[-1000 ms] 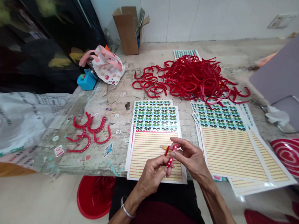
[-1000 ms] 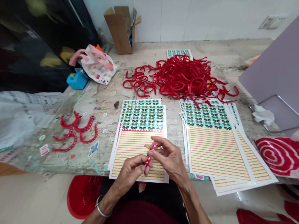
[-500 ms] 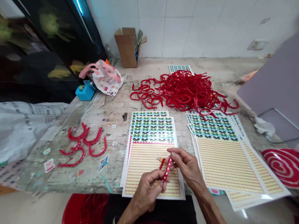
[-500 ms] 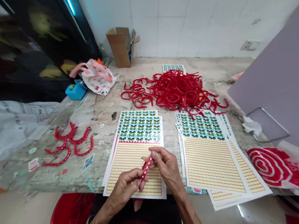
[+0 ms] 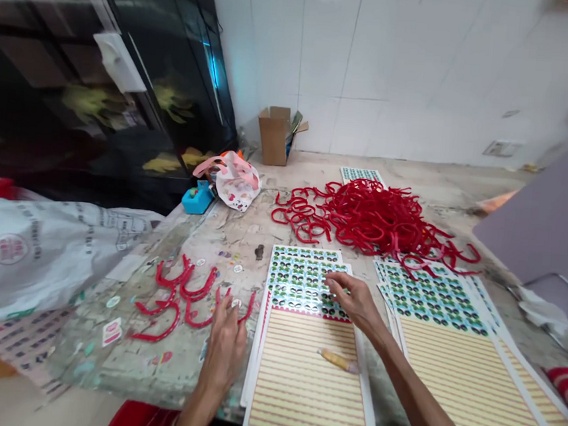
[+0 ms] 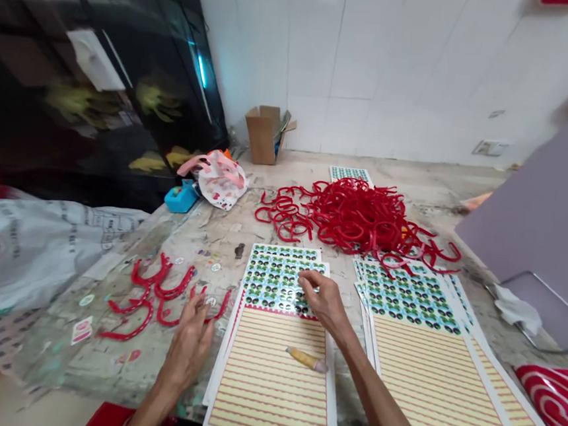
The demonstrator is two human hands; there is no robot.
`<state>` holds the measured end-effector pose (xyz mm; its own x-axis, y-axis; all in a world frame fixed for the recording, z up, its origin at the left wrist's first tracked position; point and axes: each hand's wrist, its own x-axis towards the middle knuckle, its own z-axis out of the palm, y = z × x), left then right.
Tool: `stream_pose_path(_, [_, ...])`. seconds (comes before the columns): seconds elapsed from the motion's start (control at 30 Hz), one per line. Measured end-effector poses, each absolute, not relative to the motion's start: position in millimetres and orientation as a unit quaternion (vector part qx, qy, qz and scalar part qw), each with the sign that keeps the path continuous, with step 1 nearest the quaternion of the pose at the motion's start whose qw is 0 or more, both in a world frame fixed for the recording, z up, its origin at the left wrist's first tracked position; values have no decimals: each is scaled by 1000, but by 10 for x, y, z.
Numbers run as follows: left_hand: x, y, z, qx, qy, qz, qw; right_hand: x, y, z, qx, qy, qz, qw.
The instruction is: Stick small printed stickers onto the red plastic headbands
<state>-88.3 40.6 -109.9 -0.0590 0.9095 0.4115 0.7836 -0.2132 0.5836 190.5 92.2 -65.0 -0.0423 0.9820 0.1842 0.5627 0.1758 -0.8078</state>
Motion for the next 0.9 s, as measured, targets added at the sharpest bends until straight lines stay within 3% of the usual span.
stream_pose_path(0.17, [-716,213,-1064,684,602,396,114,1735,1688,-709,-605,-707,167,326])
stream_pose_path(0.37, [-622,2,-1118,674,592,419,140,1449,2324,-772,-599,-727,168,291])
stream_pose_path(0.63, [-615,24,-986,620,589,467,223,1601,2196,-546,-565,-654,288,412])
stream_pose_path(0.73, [-471,40,-870,577,578,484,315,1746,1809,-431,-541,-611,363,449])
stream_pose_path(0.9, [-195,60,-633,445,541,449,554,1822,1054,-329,-477,-538,503,480])
